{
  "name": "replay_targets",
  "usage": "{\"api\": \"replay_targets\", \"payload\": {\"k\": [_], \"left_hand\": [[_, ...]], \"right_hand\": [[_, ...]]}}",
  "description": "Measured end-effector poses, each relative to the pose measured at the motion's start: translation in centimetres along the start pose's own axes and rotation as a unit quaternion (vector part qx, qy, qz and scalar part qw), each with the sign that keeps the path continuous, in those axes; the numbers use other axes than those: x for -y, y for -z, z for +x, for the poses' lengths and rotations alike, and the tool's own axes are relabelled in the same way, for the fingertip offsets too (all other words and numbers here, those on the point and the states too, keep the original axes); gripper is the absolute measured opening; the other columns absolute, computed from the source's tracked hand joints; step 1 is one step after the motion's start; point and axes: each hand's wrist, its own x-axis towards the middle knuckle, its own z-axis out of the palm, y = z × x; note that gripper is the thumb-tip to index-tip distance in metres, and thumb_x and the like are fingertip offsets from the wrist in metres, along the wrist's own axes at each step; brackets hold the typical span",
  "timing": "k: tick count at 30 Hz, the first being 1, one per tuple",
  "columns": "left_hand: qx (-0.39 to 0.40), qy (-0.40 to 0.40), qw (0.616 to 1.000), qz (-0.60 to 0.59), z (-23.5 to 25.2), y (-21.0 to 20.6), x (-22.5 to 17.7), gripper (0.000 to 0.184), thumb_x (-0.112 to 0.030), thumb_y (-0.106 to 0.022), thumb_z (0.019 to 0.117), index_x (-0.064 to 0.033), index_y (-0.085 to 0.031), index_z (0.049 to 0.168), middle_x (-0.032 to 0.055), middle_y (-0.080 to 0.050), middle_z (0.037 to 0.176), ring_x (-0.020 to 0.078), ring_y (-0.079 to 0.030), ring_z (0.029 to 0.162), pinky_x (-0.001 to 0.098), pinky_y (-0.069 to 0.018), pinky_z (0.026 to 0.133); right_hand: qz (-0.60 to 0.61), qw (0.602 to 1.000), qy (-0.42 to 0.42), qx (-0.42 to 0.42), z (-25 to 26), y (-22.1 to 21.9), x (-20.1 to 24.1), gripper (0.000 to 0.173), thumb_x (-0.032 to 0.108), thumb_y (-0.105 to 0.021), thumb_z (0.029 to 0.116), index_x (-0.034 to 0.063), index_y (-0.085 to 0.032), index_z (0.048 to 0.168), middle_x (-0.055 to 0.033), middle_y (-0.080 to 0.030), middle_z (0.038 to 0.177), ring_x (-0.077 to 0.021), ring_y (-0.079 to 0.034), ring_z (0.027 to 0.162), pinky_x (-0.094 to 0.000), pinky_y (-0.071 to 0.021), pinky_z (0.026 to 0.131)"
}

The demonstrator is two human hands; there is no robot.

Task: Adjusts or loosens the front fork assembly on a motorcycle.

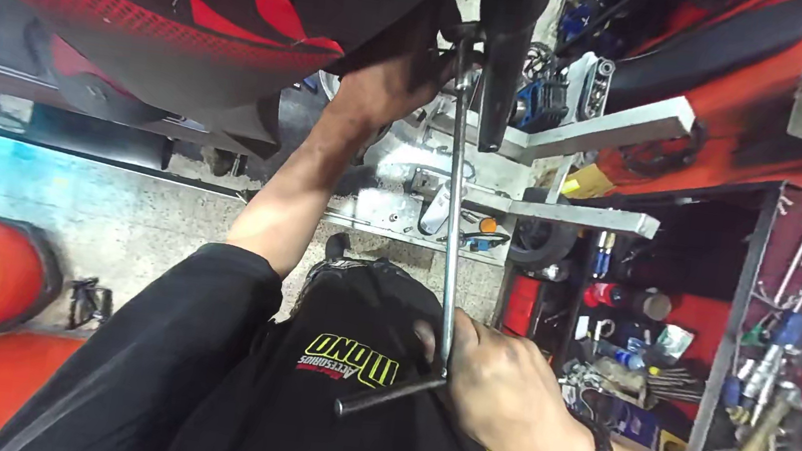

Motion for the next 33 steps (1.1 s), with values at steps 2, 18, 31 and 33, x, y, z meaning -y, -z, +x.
{"api": "replay_targets", "payload": {"k": [2,18,31,33], "left_hand": [[-0.018,0.004,1.0,0.013,-0.1,-0.1,-0.2,0.046,-0.041,-0.063,0.097,-0.001,-0.069,0.12,0.0155,-0.073,0.111,0.0223,-0.069,0.107,0.0411,-0.0506,0.099],[0.022,-0.029,0.997,-0.062,0.5,1.1,-0.2,0.038,-0.037,-0.066,0.0968,-0.0022,-0.07,0.113,0.0089,-0.072,0.102,0.0068,-0.066,0.096,0.0251,-0.0507,0.092],[-0.003,-0.037,0.998,-0.045,0.7,0.8,-0.3,0.034,-0.034,-0.07,0.0931,-0.0054,-0.072,0.112,0.0052,-0.073,0.099,0.0052,-0.067,0.092,0.0246,-0.0521,0.087],[-0.023,-0.042,0.998,-0.043,0.5,0.7,-0.4,0.031,-0.033,-0.071,0.0926,-0.0057,-0.073,0.107,0.004,-0.073,0.093,0.0042,-0.068,0.084,0.024,-0.0537,0.081]], "right_hand": [[-0.027,1.0,-0.002,0.003,0.0,0.3,0.1,0.047,0.038,-0.037,0.1087,0.0057,-0.058,0.082,-0.0055,-0.05,0.055,-0.0241,-0.054,0.042,-0.0361,-0.0388,0.035],[0.378,0.924,0.036,0.036,0.5,-2.1,-2.5,0.03,0.036,-0.067,0.0937,0.0141,-0.061,0.074,0.0045,-0.053,0.057,-0.0063,-0.051,0.051,-0.029,-0.0405,0.046],[0.433,0.893,0.112,0.054,1.3,-3.6,-2.9,0.035,0.03,-0.061,0.0957,0.0145,-0.055,0.065,0.0032,-0.049,0.055,-0.0085,-0.048,0.049,-0.0309,-0.0353,0.045],[0.45,0.882,0.128,0.053,1.4,-4.0,-3.0,0.032,0.028,-0.061,0.0938,0.0137,-0.056,0.066,0.0027,-0.049,0.055,-0.0082,-0.048,0.05,-0.03,-0.0354,0.045]]}}
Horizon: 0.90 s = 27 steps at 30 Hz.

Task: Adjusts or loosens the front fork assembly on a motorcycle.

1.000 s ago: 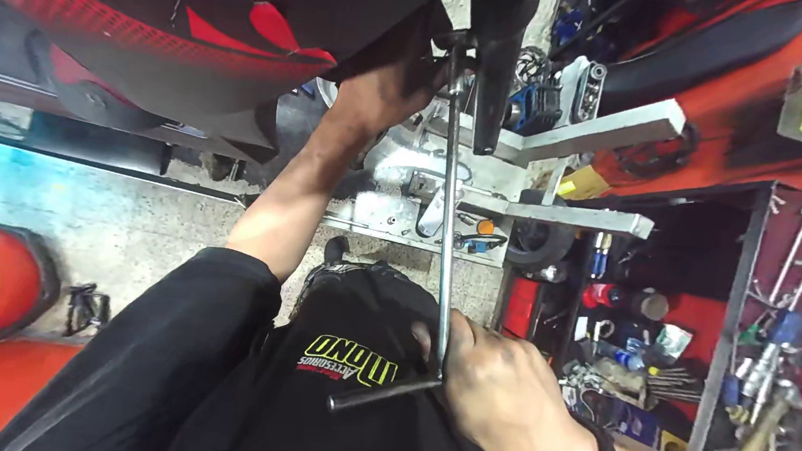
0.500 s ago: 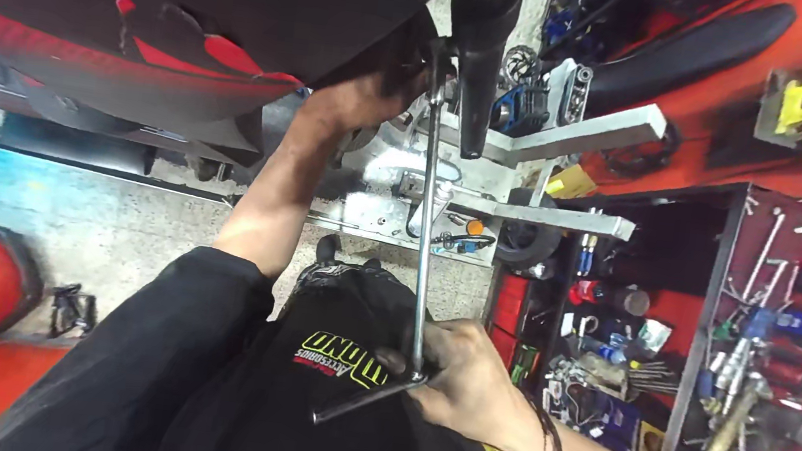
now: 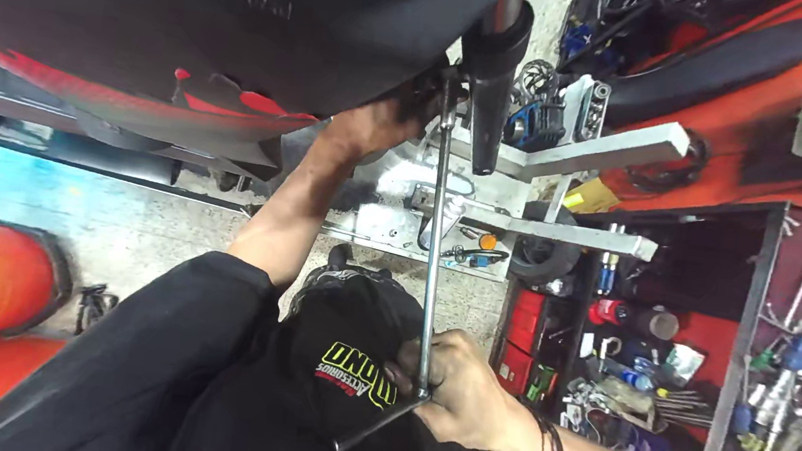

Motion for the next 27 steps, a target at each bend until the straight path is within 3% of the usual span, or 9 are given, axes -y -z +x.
{"api": "replay_targets", "payload": {"k": [12,14,16,17,19,21,23,25,27], "left_hand": [[-0.013,-0.085,0.992,-0.097,0.8,-0.4,0.1,0.017,-0.009,-0.069,0.0922,0.0021,-0.073,0.103,0.0088,-0.074,0.094,0.0039,-0.07,0.088,0.0199,-0.0557,0.084],[0.016,-0.025,1.0,-0.008,-0.2,0.5,-0.6,0.026,-0.02,-0.069,0.0957,-0.0026,-0.071,0.115,0.0091,-0.074,0.105,0.01,-0.07,0.097,0.027,-0.0557,0.091],[0.045,0.068,0.994,0.068,-3.3,1.7,-1.7,0.051,-0.042,-0.067,0.097,-0.0019,-0.063,0.129,0.0178,-0.07,0.12,0.0267,-0.068,0.113,0.0477,-0.0532,0.1],[0.043,0.104,0.992,0.057,-5.3,2.2,-2.3,0.068,-0.052,-0.066,0.0947,0.0006,-0.056,0.137,0.022,-0.064,0.13,0.0319,-0.062,0.123,0.053,-0.049,0.106],[-0.019,0.099,0.992,-0.077,-9.8,2.9,-3.8,0.083,-0.055,-0.072,0.09,0.0002,-0.048,0.146,0.0194,-0.058,0.142,0.0284,-0.054,0.134,0.0486,-0.0452,0.114],[-0.08,0.029,0.955,-0.283,-14.2,3.8,-6.6,0.063,-0.057,-0.062,0.0954,-0.0115,-0.055,0.138,0.0091,-0.067,0.13,0.0225,-0.065,0.12,0.0435,-0.0553,0.102],[-0.049,-0.013,0.87,-0.491,-16.6,5.6,-11.1,0.051,-0.063,-0.054,0.0973,-0.024,-0.064,0.128,0.0007,-0.073,0.116,0.019,-0.07,0.105,0.0386,-0.0593,0.09],[0.027,-0.116,0.798,-0.591,-16.8,6.9,-13.2,0.03,-0.035,-0.052,0.1067,-0.0147,-0.066,0.123,0.0075,-0.073,0.112,0.0246,-0.072,0.102,0.0415,-0.0598,0.091],[0.083,-0.17,0.784,-0.59,-16.8,7.8,-14.6,0.018,-0.018,-0.052,0.107,-0.0093,-0.066,0.116,0.0092,-0.072,0.106,0.0228,-0.07,0.1,0.0393,-0.0565,0.092]], "right_hand": [[0.022,0.999,0.036,0.004,0.1,-0.3,-1.7,0.03,0.026,-0.059,0.0919,0.013,-0.057,0.066,0.0003,-0.052,0.057,-0.0119,-0.053,0.053,-0.0329,-0.0403,0.046],[0.014,0.999,0.034,-0.021,0.1,-0.1,-1.3,0.032,0.027,-0.06,0.0942,0.0132,-0.057,0.066,0.0007,-0.052,0.057,-0.0109,-0.053,0.052,-0.0319,-0.041,0.047],[0.012,0.998,0.026,-0.06,-0.1,-0.1,-0.6,0.034,0.026,-0.063,0.0959,0.0125,-0.057,0.066,0.0009,-0.053,0.058,-0.0093,-0.053,0.053,-0.0296,-0.0419,0.048],[0.0,0.997,0.019,-0.079,-0.3,0.0,-0.2,0.034,0.025,-0.064,0.0961,0.0126,-0.056,0.065,0.0012,-0.054,0.058,-0.0086,-0.053,0.054,-0.0285,-0.0423,0.048],[-0.072,0.992,0.017,-0.103,-0.6,0.3,0.4,0.035,0.028,-0.064,0.097,0.0138,-0.057,0.066,0.0016,-0.055,0.061,-0.0085,-0.055,0.056,-0.0273,-0.0439,0.049],[-0.189,0.976,0.034,-0.103,-0.6,0.4,0.9,0.033,0.034,-0.062,0.0953,0.0139,-0.06,0.069,0.0,-0.059,0.067,-0.012,-0.059,0.06,-0.0291,-0.0481,0.051],[-0.281,0.953,0.049,-0.105,-0.4,0.2,1.2,0.034,0.043,-0.061,0.0872,0.0132,-0.064,0.072,-0.0026,-0.065,0.073,-0.0159,-0.064,0.062,-0.0322,-0.0503,0.049],[-0.267,0.956,0.043,-0.112,-0.2,0.2,1.5,0.033,0.044,-0.065,0.0795,0.0108,-0.066,0.074,-0.0059,-0.067,0.076,-0.0193,-0.066,0.062,-0.0357,-0.0504,0.048],[-0.21,0.972,0.019,-0.106,-0.4,-0.5,1.9,0.025,0.036,-0.068,0.0788,0.0111,-0.065,0.073,-0.0046,-0.065,0.073,-0.0185,-0.064,0.062,-0.0366,-0.0494,0.048]]}}
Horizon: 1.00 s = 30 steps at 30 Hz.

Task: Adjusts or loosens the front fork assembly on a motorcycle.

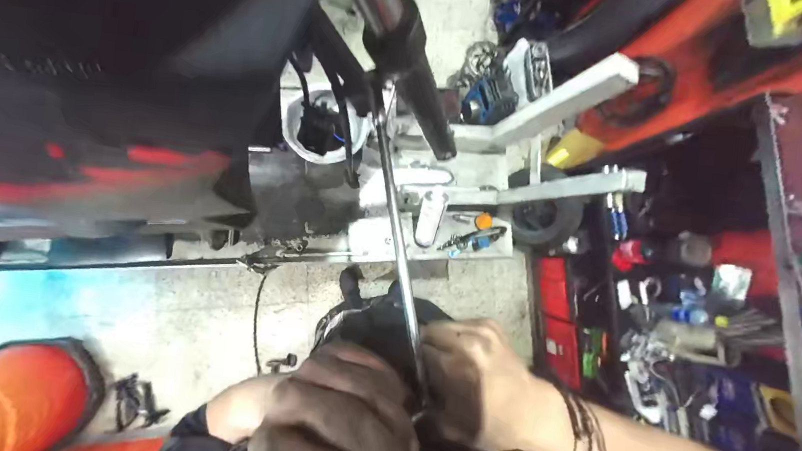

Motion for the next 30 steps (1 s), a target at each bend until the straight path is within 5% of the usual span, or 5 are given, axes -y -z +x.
{"api": "replay_targets", "payload": {"k": [5,11,19,26,30], "left_hand": [[-0.026,-0.086,0.991,0.101,0.8,-1.8,0.6,0.027,-0.032,-0.076,0.092,-0.0084,-0.064,0.088,0.0062,-0.063,0.079,0.0183,-0.063,0.076,0.0326,-0.054,0.074],[-0.05,-0.047,0.984,0.164,0.3,-2.6,0.7,0.03,-0.026,-0.064,0.0992,-0.0122,-0.054,0.074,0.0035,-0.055,0.064,0.0159,-0.056,0.059,0.0318,-0.0499,0.058],[-0.011,-0.031,0.974,0.226,3.1,-4.0,1.5,0.029,-0.022,-0.064,0.0975,-0.0115,-0.057,0.072,0.0021,-0.052,0.062,0.0133,-0.05,0.057,0.0286,-0.042,0.054],[0.022,-0.006,0.975,0.223,4.6,-5.3,1.5,0.03,-0.02,-0.061,0.0981,-0.0109,-0.054,0.07,0.0027,-0.05,0.061,0.0139,-0.049,0.057,0.0285,-0.0417,0.055],[0.011,0.042,0.996,0.08,5.4,-3.3,1.4,0.041,-0.037,-0.05,0.1046,-0.0118,-0.057,0.073,0.0022,-0.056,0.066,0.0141,-0.057,0.064,0.0307,-0.0498,0.066]], "right_hand": [[0.082,0.995,-0.042,0.033,0.1,-0.7,-0.9,0.02,0.032,-0.071,0.0703,0.0148,-0.062,0.073,0.0017,-0.058,0.063,-0.0126,-0.058,0.056,-0.0362,-0.0446,0.047],[0.268,0.959,0.013,0.091,0.4,-1.5,-2.8,0.019,0.028,-0.074,0.0801,0.0104,-0.066,0.079,-0.0008,-0.061,0.066,-0.0114,-0.058,0.059,-0.0331,-0.049,0.054],[0.372,0.922,0.091,0.064,-0.4,-3.4,-4.8,0.026,0.023,-0.072,0.0857,0.0023,-0.069,0.1,-0.0097,-0.07,0.086,-0.015,-0.066,0.082,-0.0303,-0.0544,0.079],[0.366,0.92,0.139,-0.002,-0.3,-3.2,-4.7,0.02,0.024,-0.069,0.0859,0.004,-0.07,0.087,-0.0069,-0.068,0.075,-0.0131,-0.065,0.07,-0.0277,-0.053,0.067],[0.326,0.937,0.11,-0.062,-0.1,-3.4,-4.2,0.02,0.028,-0.071,0.0839,0.0072,-0.07,0.083,-0.0046,-0.066,0.072,-0.0121,-0.063,0.067,-0.029,-0.052,0.062]]}}
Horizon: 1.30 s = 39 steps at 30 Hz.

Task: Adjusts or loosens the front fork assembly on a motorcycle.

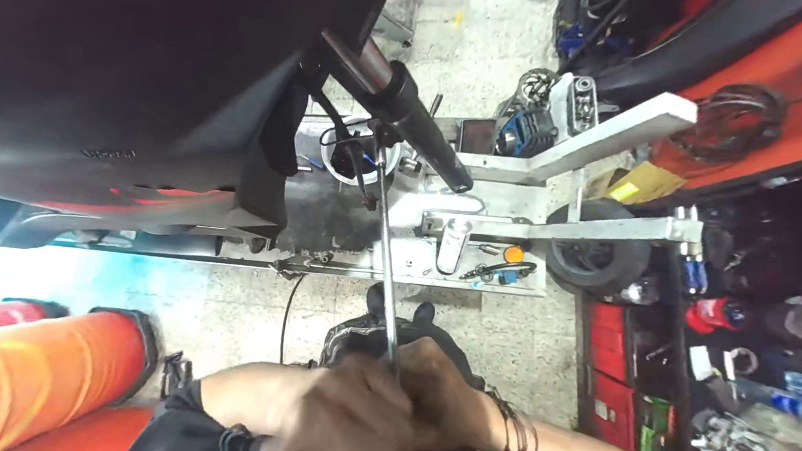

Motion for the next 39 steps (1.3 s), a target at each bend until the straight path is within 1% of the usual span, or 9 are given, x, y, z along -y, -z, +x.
{"api": "replay_targets", "payload": {"k": [2,4,6,9,12,16,21,26,39], "left_hand": [[-0.121,0.069,0.989,0.043,-0.3,2.2,1.3,0.046,-0.062,-0.051,0.0988,-0.019,-0.067,0.097,-0.0031,-0.067,0.084,0.01,-0.064,0.076,0.0288,-0.0553,0.071],[-0.205,0.078,0.946,0.24,-0.9,5.9,5.1,0.036,-0.052,-0.051,0.1035,-0.0209,-0.064,0.113,-0.0046,-0.068,0.099,0.009,-0.065,0.087,0.0294,-0.0568,0.077],[-0.252,0.092,0.845,0.463,-1.5,8.5,8.7,0.038,-0.032,-0.067,0.0984,-0.0021,-0.06,0.122,0.0108,-0.068,0.11,0.0177,-0.067,0.099,0.0374,-0.0591,0.088],[-0.266,0.137,0.754,0.585,-2.2,10.0,11.5,0.074,-0.037,-0.075,0.0904,0.0088,-0.045,0.141,0.0287,-0.055,0.137,0.0348,-0.054,0.13,0.0496,-0.0451,0.112],[-0.247,0.132,0.741,0.61,-1.3,10.3,12.4,0.076,-0.042,-0.075,0.0874,0.0087,-0.05,0.138,0.0301,-0.056,0.137,0.0398,-0.052,0.132,0.0514,-0.0419,0.113],[-0.208,0.198,0.719,0.633,1.0,11.3,13.3,0.064,-0.044,-0.072,0.0877,0.0077,-0.061,0.125,0.0264,-0.067,0.119,0.0404,-0.063,0.117,0.0514,-0.049,0.104],[-0.142,0.278,0.731,0.607,3.8,14.1,13.2,0.042,-0.041,-0.064,0.0955,-0.0011,-0.074,0.105,0.0217,-0.074,0.101,0.0395,-0.072,0.096,0.0599,-0.0556,0.084],[-0.172,0.072,0.708,0.681,4.2,15.8,14.2,0.031,-0.035,-0.07,0.0922,-0.0048,-0.074,0.089,0.0146,-0.073,0.084,0.0253,-0.072,0.08,0.0426,-0.0555,0.076],[-0.13,0.093,0.728,0.667,4.2,16.9,15.3,0.039,-0.042,-0.067,0.0938,-0.0029,-0.071,0.099,0.0149,-0.073,0.091,0.0244,-0.072,0.088,0.0424,-0.0553,0.082]], "right_hand": [[-0.007,0.999,-0.035,-0.022,0.3,-0.5,0.4,0.016,0.025,-0.074,0.0813,0.0097,-0.071,0.079,-0.0015,-0.068,0.07,-0.0088,-0.064,0.065,-0.0291,-0.0536,0.059],[-0.022,0.997,-0.062,-0.037,0.6,-0.7,1.1,0.022,0.026,-0.075,0.0884,0.0111,-0.068,0.074,0.0005,-0.065,0.067,-0.0067,-0.061,0.062,-0.0273,-0.0508,0.056],[-0.05,0.994,-0.099,-0.027,0.7,-0.1,1.9,0.027,0.033,-0.078,0.0882,0.0125,-0.068,0.074,0.0019,-0.065,0.069,-0.0053,-0.061,0.062,-0.0263,-0.0521,0.056],[-0.06,0.98,-0.185,0.028,0.2,0.8,2.9,0.033,0.039,-0.084,0.0833,0.0135,-0.071,0.099,0.0059,-0.068,0.076,-0.0033,-0.064,0.067,-0.0259,-0.0573,0.062],[-0.101,0.972,-0.207,0.049,0.4,0.9,3.2,0.067,0.043,-0.083,0.0839,0.0086,-0.056,0.135,0.0042,-0.064,0.074,-0.0062,-0.061,0.063,-0.0288,-0.0569,0.059],[-0.114,0.974,-0.195,0.025,1.2,0.3,4.2,0.084,0.042,-0.081,0.0846,-0.001,-0.041,0.146,0.0006,-0.061,0.076,-0.0052,-0.058,0.063,-0.0242,-0.0554,0.059],[-0.312,0.914,-0.223,0.131,2.4,-1.5,5.0,0.058,0.028,-0.059,0.0983,-0.0088,-0.039,0.139,-0.0034,-0.061,0.075,-0.0158,-0.063,0.06,-0.0345,-0.0572,0.053],[-0.374,0.877,-0.268,0.137,3.1,-1.7,5.9,0.054,0.028,-0.054,0.101,-0.0089,-0.04,0.138,-0.0038,-0.062,0.073,-0.0181,-0.065,0.055,-0.0362,-0.0571,0.049],[-0.386,0.86,-0.301,0.143,3.2,-1.1,7.0,0.062,0.024,-0.057,0.0955,-0.0072,-0.034,0.144,-0.0009,-0.06,0.069,-0.0187,-0.064,0.052,-0.0375,-0.0554,0.046]]}}
